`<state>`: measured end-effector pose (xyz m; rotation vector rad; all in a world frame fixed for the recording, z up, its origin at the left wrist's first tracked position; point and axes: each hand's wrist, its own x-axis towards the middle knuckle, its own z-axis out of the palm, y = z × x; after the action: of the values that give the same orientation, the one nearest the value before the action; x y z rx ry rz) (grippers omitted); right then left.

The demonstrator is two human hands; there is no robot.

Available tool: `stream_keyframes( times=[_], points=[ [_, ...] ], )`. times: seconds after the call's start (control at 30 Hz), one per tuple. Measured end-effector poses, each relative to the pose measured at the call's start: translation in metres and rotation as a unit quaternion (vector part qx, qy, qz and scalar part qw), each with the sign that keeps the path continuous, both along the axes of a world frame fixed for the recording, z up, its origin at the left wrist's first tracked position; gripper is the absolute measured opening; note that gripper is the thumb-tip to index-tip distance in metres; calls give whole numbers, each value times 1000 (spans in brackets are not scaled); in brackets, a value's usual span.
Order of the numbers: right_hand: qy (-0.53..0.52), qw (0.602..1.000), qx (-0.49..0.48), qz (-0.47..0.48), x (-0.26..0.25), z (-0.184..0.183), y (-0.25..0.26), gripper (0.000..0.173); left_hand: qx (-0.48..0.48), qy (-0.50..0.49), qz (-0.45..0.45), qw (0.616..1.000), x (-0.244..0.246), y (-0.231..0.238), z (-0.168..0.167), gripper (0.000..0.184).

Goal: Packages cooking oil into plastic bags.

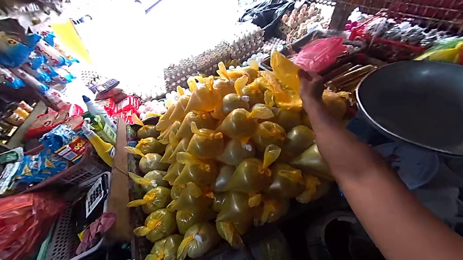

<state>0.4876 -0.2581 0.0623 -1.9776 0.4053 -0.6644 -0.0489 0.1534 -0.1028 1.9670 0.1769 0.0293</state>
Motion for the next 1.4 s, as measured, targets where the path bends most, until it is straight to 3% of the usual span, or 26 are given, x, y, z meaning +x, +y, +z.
stream_keyframes(
  times=[0.13, 0.2, 0.3, 0.4, 0.5, 0.57, 0.67, 0.73, 0.83, 0.9, 1.0, 1.1, 1.17, 1.23, 1.33, 1.4],
  points=[
    [-90, 990, -38, 99, -90, 35, 44, 46, -108, -19, -44, 993, 22, 21, 23, 35],
    [-91, 984, 9, 153, -161, 45, 79, 42, -189, -15, -87, 978, 36, 11, 31, 38],
    [-29, 955, 206, 209, -285, 62, 121, 46, -307, 5, -209, 928, 60, -23, 36, 58],
    [-29, 872, 444, 203, -373, 72, 122, 42, -416, 40, -348, 839, 80, -73, 32, 97],
    [-80, 798, 582, 133, -441, 63, 99, 38, -527, 96, -386, 751, 87, -135, 38, 121],
    [-117, 774, 619, 64, -475, 54, 80, 41, -608, 125, -375, 689, 86, -171, 46, 115],
    [-151, 759, 631, -55, -512, 34, 47, 44, -682, 151, -369, 613, 75, -207, 55, 74],
    [-167, 752, 628, -110, -530, 16, 24, 42, -706, 193, -336, 593, 70, -222, 59, 55],
    [-186, 741, 625, -158, -549, -11, -12, 40, -678, 244, -337, 605, 70, -244, 69, 41],
    [-176, 755, 607, -176, -558, -34, -44, 36, -633, 259, -320, 656, 68, -266, 75, 37],
    [-88, 814, 512, -261, -578, -70, -105, 28, -534, 208, -273, 773, 66, -307, 79, 29],
    [-66, 910, 292, -286, -603, -82, -159, 38, -460, 145, -236, 844, 67, -351, 80, 25],
    [-48, 967, 153, -198, -611, -77, -180, 32, -418, 129, -230, 869, 60, -381, 81, 24],
    [10, 994, 102, -35, -607, -63, -188, 38, -393, 110, -244, 880, 49, -415, 84, 24],
    [122, 988, 34, 88, -585, -35, -191, 83, -377, 101, -268, 880, 43, -464, 102, 26],
    [152, 984, 2, 90, -572, -16, -198, 93, -395, 131, -256, 873, 45, -485, 118, 30]
  ],
)
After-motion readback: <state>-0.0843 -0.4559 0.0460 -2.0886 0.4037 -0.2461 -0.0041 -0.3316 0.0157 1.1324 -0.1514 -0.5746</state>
